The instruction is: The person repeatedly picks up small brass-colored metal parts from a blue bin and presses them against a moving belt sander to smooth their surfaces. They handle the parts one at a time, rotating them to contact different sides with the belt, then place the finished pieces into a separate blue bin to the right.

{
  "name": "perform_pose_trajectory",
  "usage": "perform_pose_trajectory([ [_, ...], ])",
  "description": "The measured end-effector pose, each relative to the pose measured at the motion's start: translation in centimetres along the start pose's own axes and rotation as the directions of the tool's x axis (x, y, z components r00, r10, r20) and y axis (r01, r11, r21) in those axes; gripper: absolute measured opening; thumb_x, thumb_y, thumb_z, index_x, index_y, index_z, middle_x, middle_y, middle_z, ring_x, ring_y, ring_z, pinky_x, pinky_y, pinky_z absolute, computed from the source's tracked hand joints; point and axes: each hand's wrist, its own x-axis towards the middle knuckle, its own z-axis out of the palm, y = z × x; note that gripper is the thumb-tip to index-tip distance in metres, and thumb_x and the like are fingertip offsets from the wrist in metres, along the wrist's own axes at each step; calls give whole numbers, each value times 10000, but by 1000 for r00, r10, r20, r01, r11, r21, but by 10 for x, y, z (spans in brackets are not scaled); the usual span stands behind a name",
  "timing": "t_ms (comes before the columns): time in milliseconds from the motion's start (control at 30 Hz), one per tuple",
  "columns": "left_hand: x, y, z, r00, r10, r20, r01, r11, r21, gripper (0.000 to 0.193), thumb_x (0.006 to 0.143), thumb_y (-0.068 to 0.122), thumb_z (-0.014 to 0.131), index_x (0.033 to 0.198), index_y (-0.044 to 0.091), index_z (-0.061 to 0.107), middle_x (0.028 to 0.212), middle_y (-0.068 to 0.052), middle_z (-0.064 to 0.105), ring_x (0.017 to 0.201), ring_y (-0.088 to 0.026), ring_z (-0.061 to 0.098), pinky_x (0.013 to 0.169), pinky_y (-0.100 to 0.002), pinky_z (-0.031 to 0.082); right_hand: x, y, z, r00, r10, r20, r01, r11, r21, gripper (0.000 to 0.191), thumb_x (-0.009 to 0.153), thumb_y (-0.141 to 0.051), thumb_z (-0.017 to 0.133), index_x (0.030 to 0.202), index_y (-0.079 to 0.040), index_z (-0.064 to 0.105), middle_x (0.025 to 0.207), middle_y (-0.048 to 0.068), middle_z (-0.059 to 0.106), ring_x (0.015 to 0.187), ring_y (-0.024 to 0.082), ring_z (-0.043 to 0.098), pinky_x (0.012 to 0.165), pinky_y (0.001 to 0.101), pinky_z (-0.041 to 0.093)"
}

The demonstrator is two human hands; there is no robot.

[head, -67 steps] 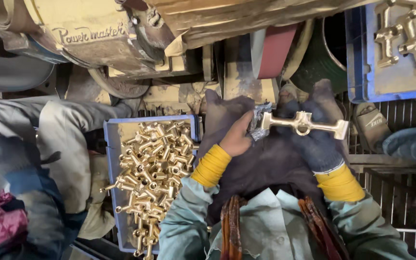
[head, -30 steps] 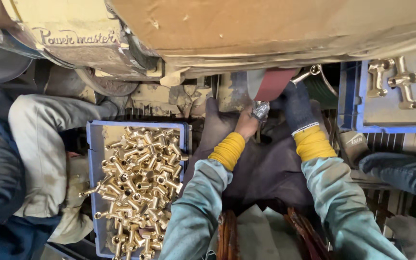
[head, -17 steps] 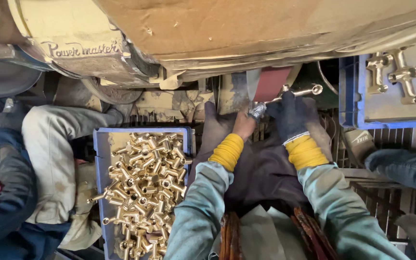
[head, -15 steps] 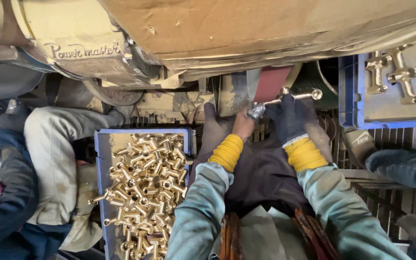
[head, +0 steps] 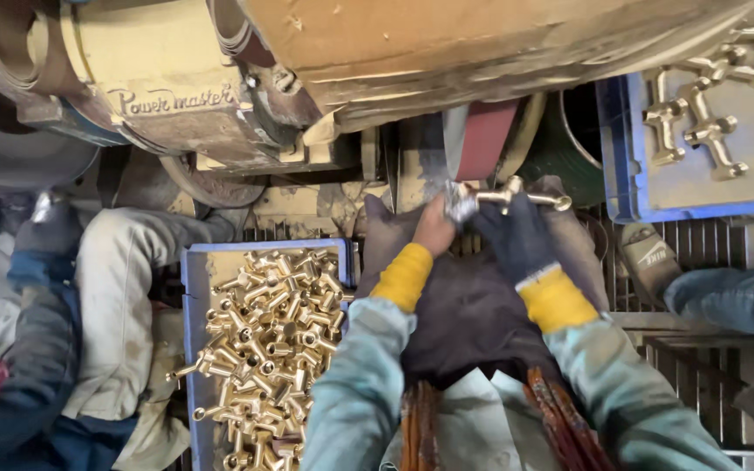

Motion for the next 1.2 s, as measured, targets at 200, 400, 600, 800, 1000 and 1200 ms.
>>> perform_pose_trajectory([
  [200, -68, 46, -15, 876, -89, 473, -101, 927, 362, 677, 847, 246, 795, 1408, 50, 471, 1192, -287, 673, 1117, -440, 649, 954, -458, 497, -86, -43, 37, 973, -188, 136, 207, 968, -142, 626, 1008, -522, 535, 1347, 3, 494, 1204, 169, 625, 1084, 277, 626, 963, 422, 516],
  [400, -76, 48, -32, 915, 66, 398, 5, 985, -174, 674, 930, 135, 700, 1523, 43, 392, 1400, -137, 603, 1308, -223, 577, 1121, -341, 421, -131, -93, 85, 730, -285, 621, 681, 381, -625, 702, 1014, -505, 601, 1344, 103, 487, 1217, 243, 633, 1104, 285, 619, 1044, 414, 455],
  [600, -80, 48, -32, 828, 87, 554, 137, 927, -350, 595, 981, 74, 716, 1518, 27, 463, 1401, -62, 602, 1297, -140, 544, 1154, -324, 419, -121, -94, 76, 890, 13, 456, 139, 944, -299, 667, 1013, -519, 553, 1278, 93, 561, 1177, 224, 652, 1074, 285, 642, 984, 399, 511],
  [800, -58, 35, -19, 941, -80, 327, 199, 917, -346, 631, 956, 90, 723, 1529, 14, 471, 1270, -98, 616, 1145, -177, 553, 1015, -342, 433, -117, -78, 45, 899, -268, 346, 409, 797, -444, 526, 999, -401, 582, 1313, 21, 559, 1214, 183, 623, 1090, 273, 627, 949, 397, 542],
  [1000, -19, 11, 3, 969, 65, 239, -1, 965, -261, 589, 988, 99, 661, 1523, 19, 427, 1391, -81, 602, 1293, -144, 545, 1141, -293, 399, -43, -62, 19, 719, -457, 523, 615, 70, -785, 433, 986, -283, 612, 1347, -51, 556, 1251, 141, 595, 1106, 262, 613, 914, 394, 573],
  [1200, 13, -17, 24, 983, -147, 106, 167, 961, -221, 390, 1002, 130, 626, 1376, 22, 608, 1223, -79, 698, 1138, -161, 613, 1018, -300, 468, 23, -64, 23, 952, -267, 149, 289, 632, -719, 363, 1050, -250, 511, 1351, -54, 566, 1249, 85, 581, 1064, 205, 628, 843, 343, 595],
])
